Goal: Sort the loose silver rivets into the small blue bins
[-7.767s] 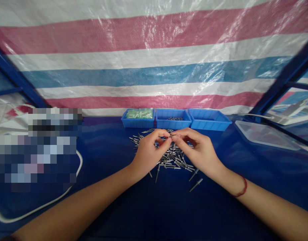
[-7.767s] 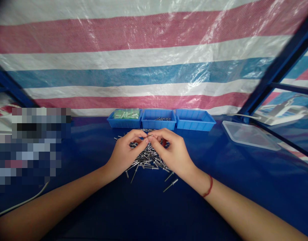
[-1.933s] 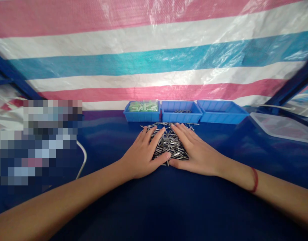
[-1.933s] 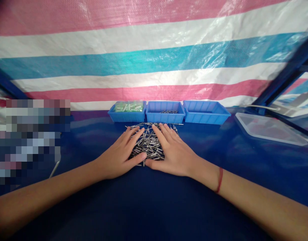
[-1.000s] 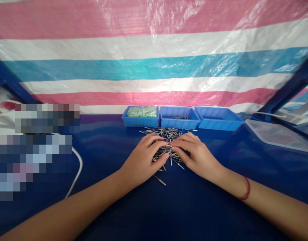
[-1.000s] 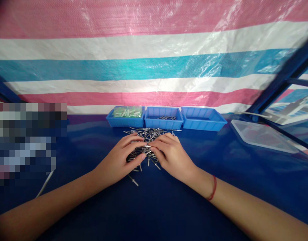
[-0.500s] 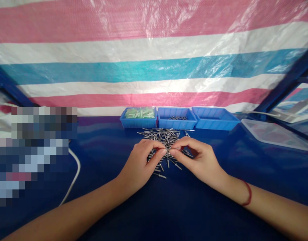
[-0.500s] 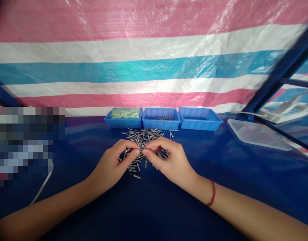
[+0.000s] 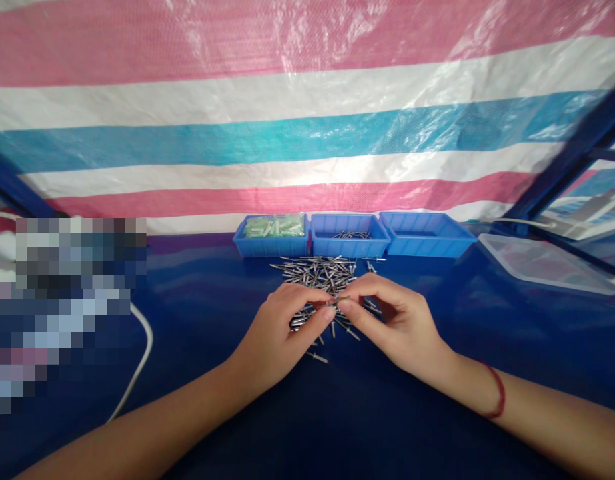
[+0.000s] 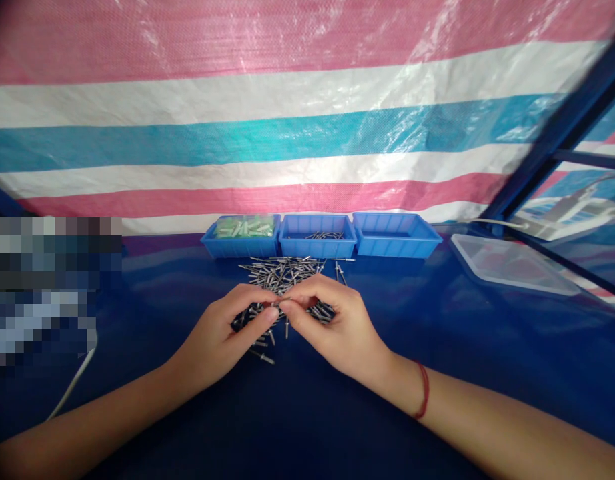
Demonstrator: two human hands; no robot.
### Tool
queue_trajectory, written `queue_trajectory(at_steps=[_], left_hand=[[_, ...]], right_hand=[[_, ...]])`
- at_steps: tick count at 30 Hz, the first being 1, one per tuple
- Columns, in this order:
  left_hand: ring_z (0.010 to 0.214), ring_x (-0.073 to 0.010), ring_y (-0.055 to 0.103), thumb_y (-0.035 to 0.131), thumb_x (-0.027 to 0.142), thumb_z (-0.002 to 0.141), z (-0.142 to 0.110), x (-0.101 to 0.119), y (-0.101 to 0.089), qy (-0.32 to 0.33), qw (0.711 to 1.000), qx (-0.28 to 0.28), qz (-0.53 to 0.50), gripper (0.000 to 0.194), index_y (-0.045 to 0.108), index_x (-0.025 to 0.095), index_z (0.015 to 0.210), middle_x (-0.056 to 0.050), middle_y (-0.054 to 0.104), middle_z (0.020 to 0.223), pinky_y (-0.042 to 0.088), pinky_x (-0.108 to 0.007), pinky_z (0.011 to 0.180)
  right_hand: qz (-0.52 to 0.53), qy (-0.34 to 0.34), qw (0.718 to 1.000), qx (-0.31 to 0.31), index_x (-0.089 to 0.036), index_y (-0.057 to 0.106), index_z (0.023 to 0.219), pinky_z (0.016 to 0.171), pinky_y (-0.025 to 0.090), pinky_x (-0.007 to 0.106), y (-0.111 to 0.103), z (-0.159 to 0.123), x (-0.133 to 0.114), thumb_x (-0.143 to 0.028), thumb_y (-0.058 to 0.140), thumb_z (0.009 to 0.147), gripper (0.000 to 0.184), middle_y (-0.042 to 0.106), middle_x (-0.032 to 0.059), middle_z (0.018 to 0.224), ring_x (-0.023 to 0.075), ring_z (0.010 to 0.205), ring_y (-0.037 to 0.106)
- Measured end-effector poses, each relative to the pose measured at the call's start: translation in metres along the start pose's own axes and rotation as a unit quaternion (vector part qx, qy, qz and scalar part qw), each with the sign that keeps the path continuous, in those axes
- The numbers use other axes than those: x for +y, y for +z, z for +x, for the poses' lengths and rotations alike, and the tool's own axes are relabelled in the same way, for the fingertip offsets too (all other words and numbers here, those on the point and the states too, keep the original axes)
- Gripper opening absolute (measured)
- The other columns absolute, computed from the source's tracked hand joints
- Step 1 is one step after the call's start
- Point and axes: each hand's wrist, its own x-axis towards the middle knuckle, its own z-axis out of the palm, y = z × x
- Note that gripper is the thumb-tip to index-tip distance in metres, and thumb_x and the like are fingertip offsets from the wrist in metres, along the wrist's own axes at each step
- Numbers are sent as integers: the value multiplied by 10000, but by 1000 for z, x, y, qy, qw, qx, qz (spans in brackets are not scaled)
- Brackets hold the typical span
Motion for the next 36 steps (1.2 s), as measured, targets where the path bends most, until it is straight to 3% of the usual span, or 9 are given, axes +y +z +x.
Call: queue_trajectory(at_steps=[13, 19, 21, 23, 27, 29, 31, 33, 36], left_hand=[[776, -117, 575, 585, 179, 837, -1, 0, 0, -3, 998, 54, -22, 17, 590, 179, 853, 9, 612, 812, 435, -221, 724], [768, -118, 564, 583, 199, 836, -1, -2, -1, 3, 997, 70, -14, 28, 569, 183, 854, 12, 600, 810, 438, -222, 718], [779, -128, 565, 574, 216, 839, -1, -2, -2, -12, 998, 68, 0, 85, 559, 185, 916, 2, 607, 841, 444, -235, 719], [801, -143, 567, 553, 231, 848, -2, -2, -4, -19, 998, 60, 25, 159, 543, 190, 1001, -11, 612, 883, 447, -256, 727], [892, -169, 558, 508, 214, 872, -3, 1, -12, 42, 995, -17, 94, 110, 568, 213, 964, -21, 617, 946, 413, -308, 798], [871, -169, 549, 496, 196, 873, -3, 4, -18, 72, 988, -61, 125, 104, 589, 220, 913, -11, 619, 921, 390, -318, 789], [844, -174, 539, 515, 210, 859, -2, 7, -23, 82, 979, -103, 154, 92, 602, 222, 886, -10, 615, 908, 372, -323, 765], [837, -182, 531, 552, 254, 839, -3, 9, -28, 80, 970, -148, 177, 78, 608, 223, 884, -15, 607, 923, 360, -325, 746], [864, -189, 529, 593, 297, 817, -2, 9, -34, 82, 957, -202, 193, 106, 609, 234, 900, -16, 594, 963, 350, -330, 763]], right_hand=[[-32, -22, 999, -22, -189, 623, 824, 632, 468, 269, -1, 3, 6, -164, 595, 824, 37, 611, 17, 750, 127, 695, 568], [-38, -23, 996, -80, -180, 652, 822, 596, 461, 256, 1, 4, 5, -193, 554, 850, 102, 632, 19, 715, 125, 657, 578], [-56, -1, 997, -44, -172, 649, 784, 570, 451, 247, -2, 8, 8, -229, 542, 857, 142, 631, 19, 692, 122, 622, 568], [-81, 28, 995, 41, -168, 645, 759, 566, 450, 246, -13, 16, 14, -277, 537, 855, 181, 646, 26, 705, 129, 626, 572], [-188, 89, 955, 213, -173, 648, 719, 518, 414, 256, -57, 39, 32, -333, 561, 813, 205, 626, 16, 627, 143, 556, 544], [-273, 100, 924, 250, -171, 649, 704, 516, 394, 266, -82, 48, 41, -337, 554, 807, 217, 620, 22, 603, 154, 543, 543], [-385, 102, 886, 237, -164, 663, 713, 575, 406, 297, -102, 53, 53, -327, 525, 822, 240, 642, 49, 636, 181, 587, 569], [-478, 83, 859, 167, -159, 683, 758, 659, 425, 341, -113, 53, 65, -336, 510, 827, 257, 681, 87, 732, 231, 699, 606], [-519, 66, 848, 80, -175, 698, 878, 768, 430, 398, -117, 51, 81, -395, 504, 834, 297, 706, 103, 895, 294, 888, 615]])
